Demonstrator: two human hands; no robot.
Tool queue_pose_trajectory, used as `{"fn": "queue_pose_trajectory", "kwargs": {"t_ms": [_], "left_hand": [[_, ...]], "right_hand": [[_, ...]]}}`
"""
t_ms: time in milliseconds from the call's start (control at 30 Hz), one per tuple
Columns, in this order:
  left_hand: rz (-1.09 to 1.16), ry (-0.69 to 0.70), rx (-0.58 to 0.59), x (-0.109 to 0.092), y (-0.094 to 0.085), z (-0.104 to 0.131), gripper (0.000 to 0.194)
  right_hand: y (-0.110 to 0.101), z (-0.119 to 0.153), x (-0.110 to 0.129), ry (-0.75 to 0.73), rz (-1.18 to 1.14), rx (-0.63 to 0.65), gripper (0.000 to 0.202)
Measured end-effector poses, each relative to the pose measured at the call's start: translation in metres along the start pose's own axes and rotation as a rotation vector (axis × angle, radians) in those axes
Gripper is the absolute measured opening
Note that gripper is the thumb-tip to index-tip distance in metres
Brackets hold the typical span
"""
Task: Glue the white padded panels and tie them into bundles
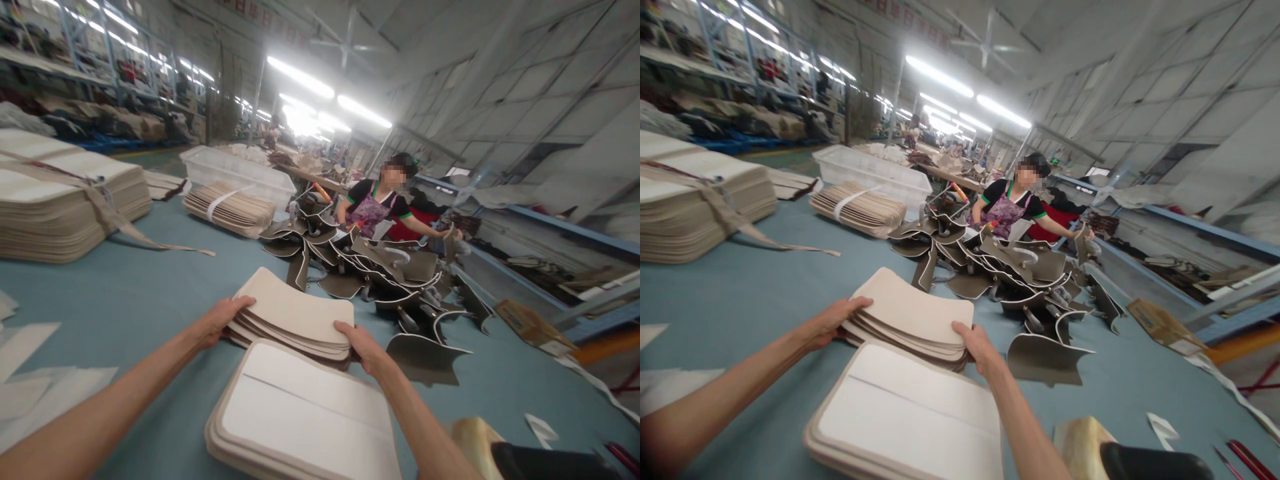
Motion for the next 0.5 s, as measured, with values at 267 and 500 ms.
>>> {"fn": "queue_pose_trajectory", "kwargs": {"t_ms": [267, 500], "left_hand": [[0.024, 0.092, -0.136, -0.024, -0.089, 0.009, 0.059], [-0.076, 0.113, -0.331, -0.053, -0.203, 0.059, 0.063]], "right_hand": [[0.087, 0.022, 0.056, -0.157, -0.013, 0.105, 0.034], [0.190, 0.078, 0.054, -0.154, -0.115, 0.264, 0.041]]}}
Point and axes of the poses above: each hand's wrist, its own z-axis away from the middle knuckle, its own y-axis out of the palm, x = y × z, the point moved 3 cm from there along -z, towards the middle knuckle, and after that the axes turned 9 degrees about -z, right-handed, at the moved point
